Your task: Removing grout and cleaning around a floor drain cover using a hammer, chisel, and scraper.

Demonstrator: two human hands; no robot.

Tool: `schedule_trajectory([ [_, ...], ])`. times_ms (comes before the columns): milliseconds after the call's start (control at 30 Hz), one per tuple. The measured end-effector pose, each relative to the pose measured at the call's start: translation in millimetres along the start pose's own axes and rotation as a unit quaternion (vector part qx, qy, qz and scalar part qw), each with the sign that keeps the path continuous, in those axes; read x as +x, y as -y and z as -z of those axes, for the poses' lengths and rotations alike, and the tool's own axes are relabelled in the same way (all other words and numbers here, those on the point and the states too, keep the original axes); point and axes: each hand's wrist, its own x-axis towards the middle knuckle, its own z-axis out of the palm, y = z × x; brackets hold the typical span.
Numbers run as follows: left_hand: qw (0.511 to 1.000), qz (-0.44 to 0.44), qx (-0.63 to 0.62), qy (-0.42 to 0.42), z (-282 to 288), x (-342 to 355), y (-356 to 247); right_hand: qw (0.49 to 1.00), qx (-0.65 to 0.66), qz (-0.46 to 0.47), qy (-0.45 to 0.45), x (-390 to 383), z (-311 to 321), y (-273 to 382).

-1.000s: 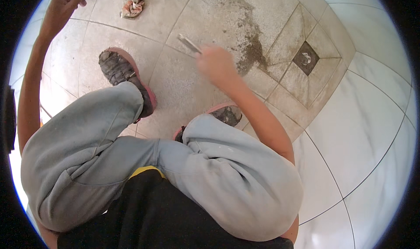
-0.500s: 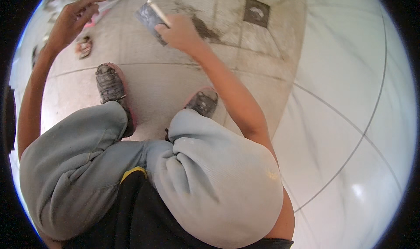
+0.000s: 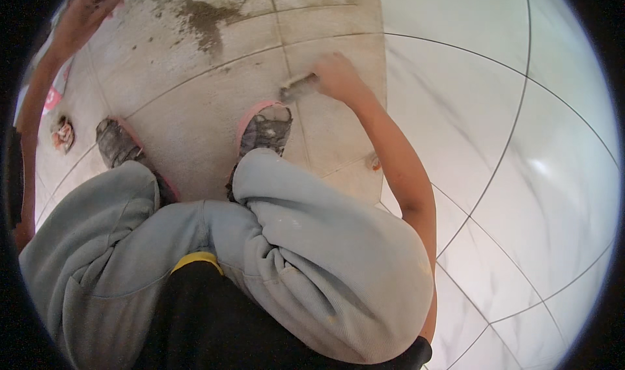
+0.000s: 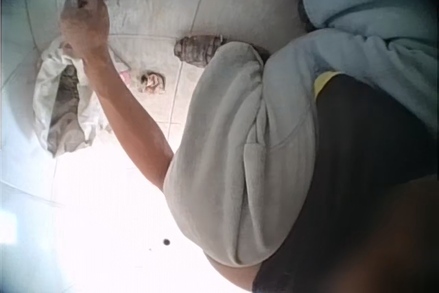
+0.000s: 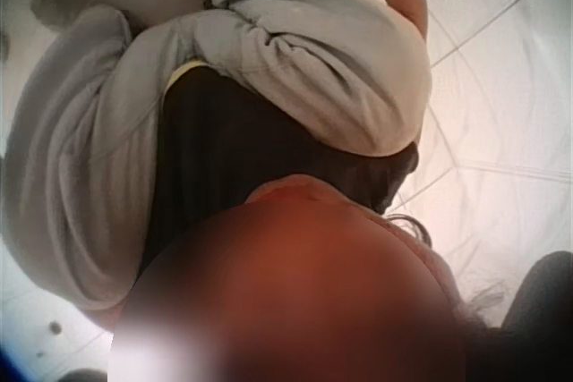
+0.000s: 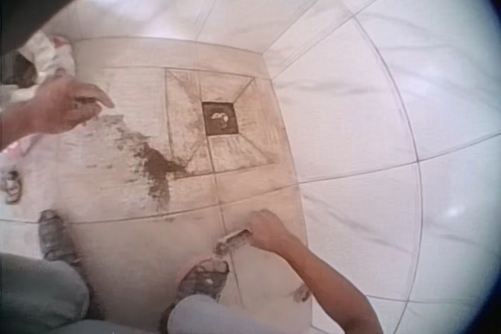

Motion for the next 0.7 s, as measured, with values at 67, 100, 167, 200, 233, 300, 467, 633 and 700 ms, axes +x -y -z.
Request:
schedule_trajectory([
  [67, 0.999, 0.04, 0.006, -0.012, 7.1, -6.1, -55.5, 0.999, 0.038, 0.026, -0.008, 53.8, 27.9, 37.4],
  [100, 0.998, 0.051, 0.018, -0.014, 6.0, -18.5, -33.1, 0.996, 0.028, 0.065, -0.059, 82.5, 32.7, 56.1],
  [167, 0.998, 0.035, -0.024, 0.036, -9.8, -41.9, 34.9, 0.98, 0.029, 0.149, -0.125, 130.5, 52.2, 96.7],
  [200, 0.998, 0.039, -0.025, 0.034, -12.7, -43.9, 33.3, 0.971, 0.035, 0.191, -0.137, 145.3, 64.8, 108.4],
  [233, 0.998, 0.043, -0.035, 0.038, -15.5, -45.9, 29.7, 0.972, 0.033, 0.191, -0.135, 153.3, 68.0, 113.0],
  [300, 0.996, 0.056, -0.05, 0.049, -13.2, -54.4, 21.7, 0.967, 0.018, 0.207, -0.151, 168.0, 75.2, 119.3],
  [467, 0.994, 0.094, -0.056, 0.011, -4.3, -88.7, 26.7, 0.98, 0.047, 0.168, 0.092, 130.8, 86.5, 168.2],
  [633, 0.987, 0.111, -0.11, 0.019, -22.3, -75.7, 41.0, 0.987, 0.06, 0.136, 0.065, 142.0, 63.2, 153.3],
  [700, 0.989, 0.102, -0.098, 0.045, -24.9, -64.2, 42.5, 0.99, 0.125, 0.07, 0.001, 150.4, 68.3, 128.7],
])
